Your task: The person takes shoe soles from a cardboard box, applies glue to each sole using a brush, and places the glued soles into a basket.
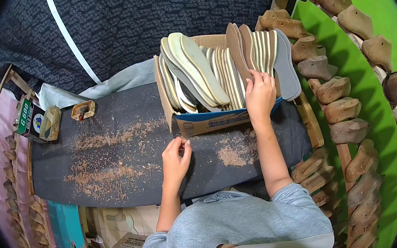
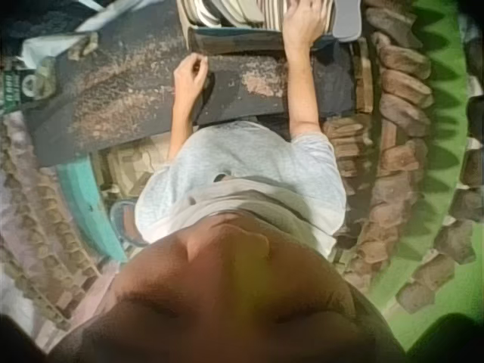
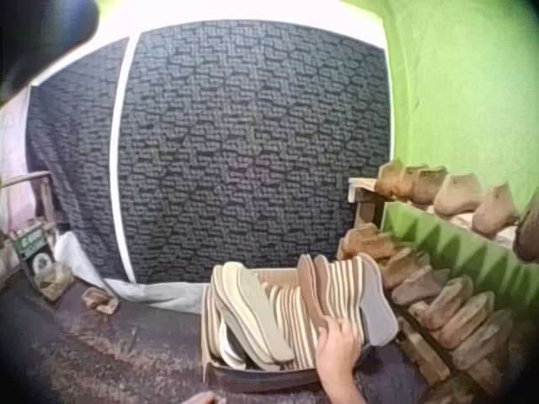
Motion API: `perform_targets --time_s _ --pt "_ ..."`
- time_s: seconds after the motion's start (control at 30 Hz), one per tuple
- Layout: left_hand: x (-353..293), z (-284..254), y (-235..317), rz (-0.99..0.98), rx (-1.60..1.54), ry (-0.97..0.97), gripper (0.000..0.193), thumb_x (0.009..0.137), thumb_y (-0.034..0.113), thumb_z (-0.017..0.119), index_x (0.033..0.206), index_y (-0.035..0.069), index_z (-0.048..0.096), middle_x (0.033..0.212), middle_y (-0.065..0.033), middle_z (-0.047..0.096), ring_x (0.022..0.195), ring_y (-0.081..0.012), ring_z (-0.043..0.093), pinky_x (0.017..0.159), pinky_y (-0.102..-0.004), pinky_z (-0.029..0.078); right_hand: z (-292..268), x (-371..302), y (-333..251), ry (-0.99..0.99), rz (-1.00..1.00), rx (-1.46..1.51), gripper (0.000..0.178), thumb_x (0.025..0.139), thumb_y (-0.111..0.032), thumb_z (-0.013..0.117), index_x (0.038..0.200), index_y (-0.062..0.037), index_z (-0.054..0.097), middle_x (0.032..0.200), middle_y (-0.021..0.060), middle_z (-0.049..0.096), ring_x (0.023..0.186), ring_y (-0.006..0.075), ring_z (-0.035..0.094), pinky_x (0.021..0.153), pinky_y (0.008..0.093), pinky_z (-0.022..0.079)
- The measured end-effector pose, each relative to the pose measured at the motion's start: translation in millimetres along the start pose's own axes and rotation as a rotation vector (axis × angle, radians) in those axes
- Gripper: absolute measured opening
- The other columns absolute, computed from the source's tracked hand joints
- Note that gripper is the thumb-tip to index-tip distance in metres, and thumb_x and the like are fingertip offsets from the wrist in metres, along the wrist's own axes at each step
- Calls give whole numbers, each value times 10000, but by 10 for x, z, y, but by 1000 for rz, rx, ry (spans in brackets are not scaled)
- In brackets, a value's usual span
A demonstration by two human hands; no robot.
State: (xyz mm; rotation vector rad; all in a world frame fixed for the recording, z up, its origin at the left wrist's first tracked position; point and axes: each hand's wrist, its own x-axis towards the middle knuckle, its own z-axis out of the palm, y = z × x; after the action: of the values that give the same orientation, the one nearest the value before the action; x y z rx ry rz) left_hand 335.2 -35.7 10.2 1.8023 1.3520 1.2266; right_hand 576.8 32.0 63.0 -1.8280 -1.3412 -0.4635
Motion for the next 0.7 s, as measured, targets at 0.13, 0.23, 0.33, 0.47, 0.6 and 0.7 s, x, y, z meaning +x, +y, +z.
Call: perform_targets --time_s 0.13,0.23,0.33,0.47,0.6,0.7 --pt "-19 12 -2 2 -4 -3 116 838 69 586 789 -28 546 710 -139 563 601 -221 566 587 -305 458 -26 -4 17 52 -35 -96 243 779 -100 637 1022 -111 646 918 51 578 946 252 532 833 391 413" --pt "-42 3 -11 -10 -7 -2 119 838 69 587 788 -30 546 713 -140 564 601 -221 565 587 -303 459 -95 9 -33 23 -18 -125 250 770 -97 638 1019 -115 647 911 51 574 947 244 536 822 392 409" --pt "-62 -19 -20 -1 21 12 121 840 71 586 787 -30 547 712 -140 565 602 -221 566 586 -303 458 -121 33 -55 -22 0 -168 245 760 -93 642 1004 -112 645 902 58 569 934 246 545 806 394 408" --pt "-102 -39 -51 0 16 30 125 842 75 585 785 -30 549 712 -140 566 601 -222 564 586 -303 457 -135 48 -87 -16 -3 -206 193 744 -92 646 935 -101 622 902 67 571 908 254 558 786 394 408" --pt "-129 -59 -80 -8 18 21 129 843 80 585 782 -29 550 713 -140 569 599 -225 564 586 -304 456 -107 18 -105 -37 3 -237 143 749 -113 640 885 -98 598 907 64 574 909 253 560 780 401 409" --pt "-143 -69 -64 -9 20 17 131 844 81 586 778 -27 550 711 -139 570 599 -225 564 585 -305 456 -59 -12 -109 -71 -16 -274 128 760 -143 630 871 -98 586 903 68 576 908 250 562 767 417 410"
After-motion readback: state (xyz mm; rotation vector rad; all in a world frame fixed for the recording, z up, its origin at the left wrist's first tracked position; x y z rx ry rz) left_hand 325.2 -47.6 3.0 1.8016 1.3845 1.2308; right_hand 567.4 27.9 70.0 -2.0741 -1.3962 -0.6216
